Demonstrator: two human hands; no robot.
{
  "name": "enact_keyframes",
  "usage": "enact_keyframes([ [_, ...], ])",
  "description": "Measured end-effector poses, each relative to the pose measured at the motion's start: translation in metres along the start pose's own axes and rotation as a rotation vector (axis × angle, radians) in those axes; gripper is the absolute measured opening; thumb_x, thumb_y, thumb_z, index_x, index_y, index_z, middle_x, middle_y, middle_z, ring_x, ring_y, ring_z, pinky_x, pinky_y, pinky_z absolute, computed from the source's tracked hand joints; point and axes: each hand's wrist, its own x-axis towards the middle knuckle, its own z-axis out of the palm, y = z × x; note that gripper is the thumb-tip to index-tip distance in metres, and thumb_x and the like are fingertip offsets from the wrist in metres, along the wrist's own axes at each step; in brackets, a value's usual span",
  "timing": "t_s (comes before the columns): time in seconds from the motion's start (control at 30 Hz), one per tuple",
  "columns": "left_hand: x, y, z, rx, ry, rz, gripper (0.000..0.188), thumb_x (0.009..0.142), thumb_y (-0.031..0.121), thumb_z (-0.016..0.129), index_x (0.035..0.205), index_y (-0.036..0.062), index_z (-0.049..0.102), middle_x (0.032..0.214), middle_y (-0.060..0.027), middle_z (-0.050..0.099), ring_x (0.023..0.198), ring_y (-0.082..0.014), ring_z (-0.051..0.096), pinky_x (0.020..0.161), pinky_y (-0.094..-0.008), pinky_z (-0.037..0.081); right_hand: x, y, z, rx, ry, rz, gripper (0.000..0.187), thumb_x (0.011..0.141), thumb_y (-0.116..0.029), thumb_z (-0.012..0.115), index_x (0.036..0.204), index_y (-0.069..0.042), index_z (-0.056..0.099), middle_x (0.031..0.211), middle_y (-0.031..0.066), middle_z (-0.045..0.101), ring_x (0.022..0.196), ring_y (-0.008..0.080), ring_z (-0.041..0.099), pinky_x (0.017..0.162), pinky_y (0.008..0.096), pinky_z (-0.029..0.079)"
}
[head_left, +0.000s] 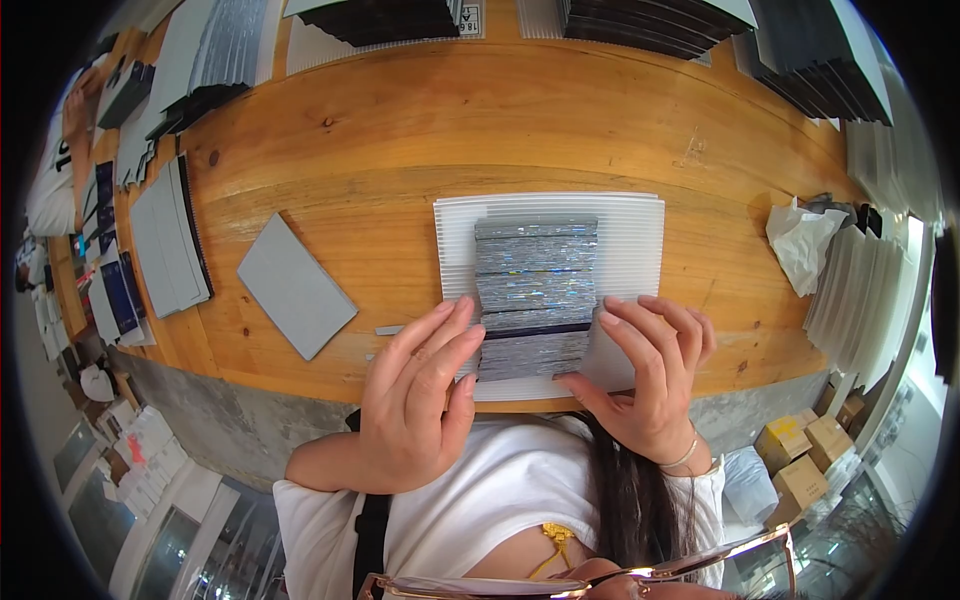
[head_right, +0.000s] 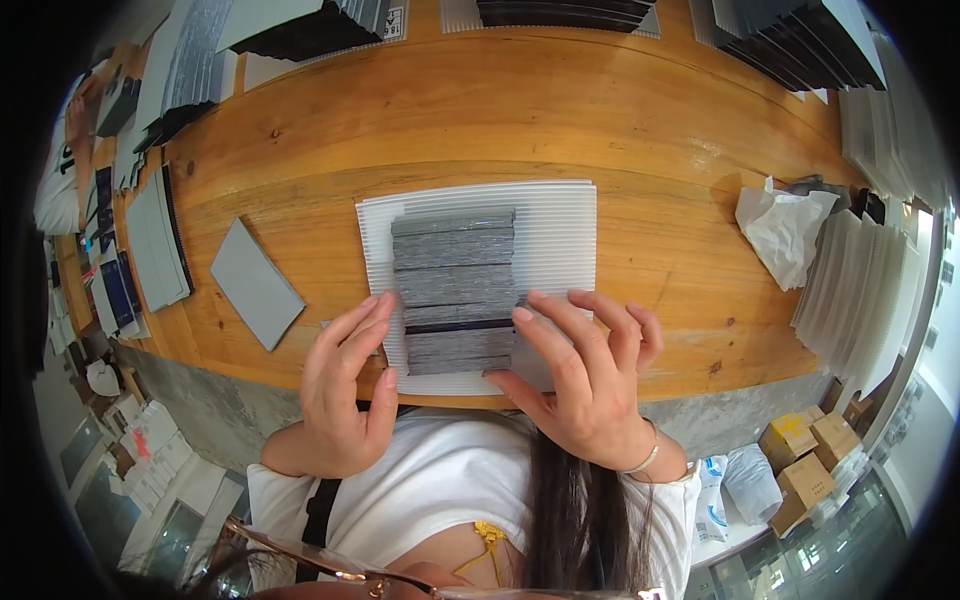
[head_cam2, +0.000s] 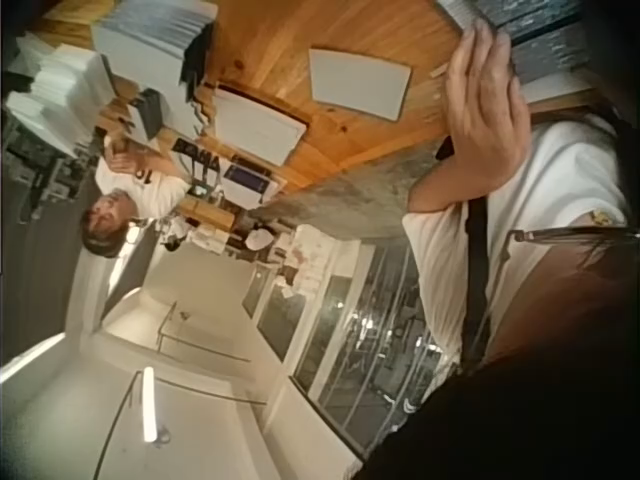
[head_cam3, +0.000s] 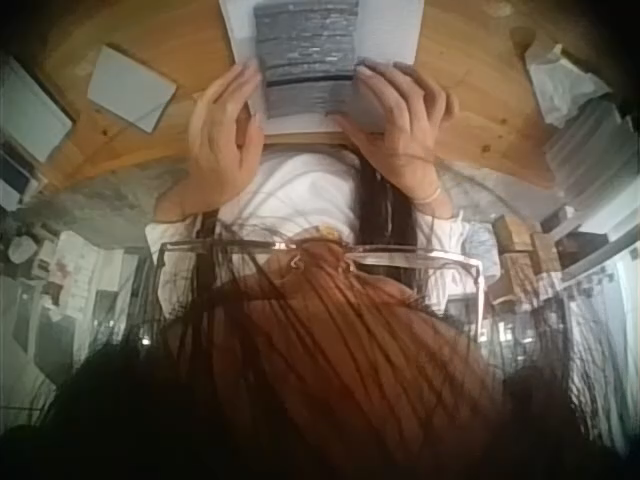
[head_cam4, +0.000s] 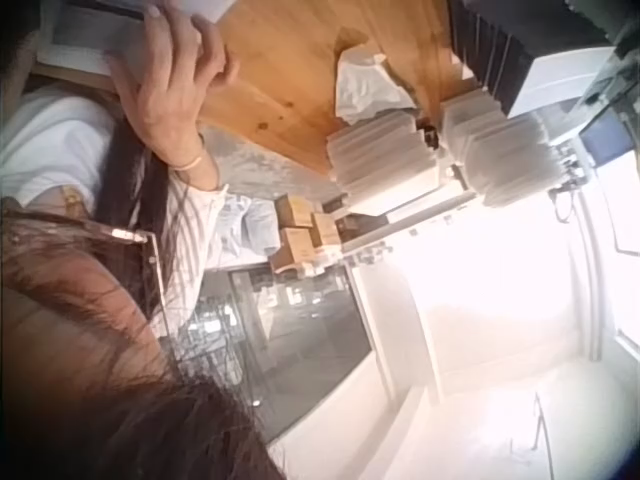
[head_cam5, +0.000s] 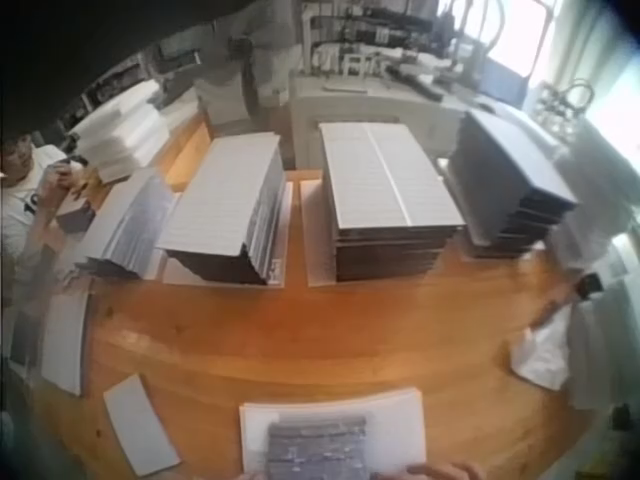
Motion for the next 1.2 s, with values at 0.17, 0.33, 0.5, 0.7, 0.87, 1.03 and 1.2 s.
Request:
enact_keyframes([
  [0.17, 0.0015, -0.0024, 0.0023, -0.019, -0.034, 0.031, 0.05, 0.081, -0.007, 0.065, 0.13, -0.0048, 0.055, 0.133, -0.0257, 0.062, 0.122, -0.0404, 0.059, 0.102, -0.0441, 0.048, -0.001, 0.0014, 0.0045, 0.036, 0.003, -0.023, 0.062, 0.073, -0.034, 0.084, 0.127, -0.011, 0.063, 0.129, 0.0039, 0.064, 0.113, 0.0274, 0.056, 0.099, 0.0455, 0.032],
  [0.33, 0.0029, -0.0011, -0.0002, 0.094, 0.001, -0.005, 0.046, 0.083, -0.004, 0.066, 0.128, -0.0046, 0.056, 0.132, -0.0242, 0.063, 0.122, -0.0394, 0.059, 0.101, -0.0439, 0.048, -0.0003, -0.002, 0.0015, -0.053, 0.008, 0.035, 0.066, 0.075, -0.041, 0.083, 0.13, -0.01, 0.063, 0.132, 0.0062, 0.061, 0.115, 0.0291, 0.053, 0.099, 0.045, 0.033],
  [0.5, 0.0045, -0.0028, 0.0022, 0.073, -0.003, 0.034, 0.046, 0.083, -0.003, 0.066, 0.128, -0.0039, 0.057, 0.132, -0.0237, 0.063, 0.122, -0.0388, 0.059, 0.098, -0.0438, 0.048, 0.0014, -0.0017, -0.001, -0.084, -0.034, 0.054, 0.066, 0.075, -0.045, 0.082, 0.128, -0.01, 0.066, 0.136, 0.009, 0.058, 0.119, 0.0311, 0.049, 0.101, 0.0457, 0.032],
  [0.7, 0.0032, -0.0036, 0.0028, 0.044, -0.008, 0.034, 0.046, 0.084, -0.003, 0.066, 0.129, -0.0029, 0.057, 0.132, -0.0237, 0.063, 0.123, -0.038, 0.06, 0.097, -0.0421, 0.048, 0.0014, -0.0012, 0.0001, -0.065, -0.036, 0.048, 0.062, 0.074, -0.045, 0.082, 0.124, -0.011, 0.068, 0.137, 0.0085, 0.057, 0.12, 0.0308, 0.049, 0.102, 0.0462, 0.031],
  [0.87, 0.0032, -0.0039, 0.0027, 0.029, -0.013, 0.035, 0.045, 0.085, -0.003, 0.066, 0.128, -0.0028, 0.057, 0.132, -0.0239, 0.063, 0.124, -0.0376, 0.059, 0.097, -0.0411, 0.048, 0.0019, -0.0012, -0.0004, -0.065, -0.036, 0.054, 0.062, 0.073, -0.045, 0.083, 0.124, -0.012, 0.069, 0.137, 0.0082, 0.057, 0.12, 0.0307, 0.049, 0.102, 0.046, 0.031],
  [1.03, 0.0033, -0.0045, 0.0036, 0.027, -0.011, 0.052, 0.045, 0.085, -0.002, 0.066, 0.129, -0.0032, 0.056, 0.133, -0.0261, 0.062, 0.123, -0.039, 0.059, 0.099, -0.0428, 0.048, 0.0021, -0.0013, -0.0006, -0.068, -0.037, 0.049, 0.061, 0.073, -0.045, 0.083, 0.123, -0.013, 0.069, 0.137, 0.0082, 0.057, 0.12, 0.0308, 0.049, 0.102, 0.046, 0.031],
  [1.2, 0.0071, -0.0016, 0.0016, 0.216, 0.001, 0.065, 0.046, 0.085, 0.008, 0.07, 0.13, 0.0033, 0.062, 0.142, -0.0259, 0.055, 0.127, -0.0417, 0.054, 0.101, -0.044, 0.046, 0.0021, -0.0014, -0.0013, -0.073, -0.039, 0.051, 0.061, 0.073, -0.045, 0.083, 0.123, -0.013, 0.069, 0.137, 0.0083, 0.057, 0.121, 0.031, 0.049, 0.102, 0.046, 0.032],
])
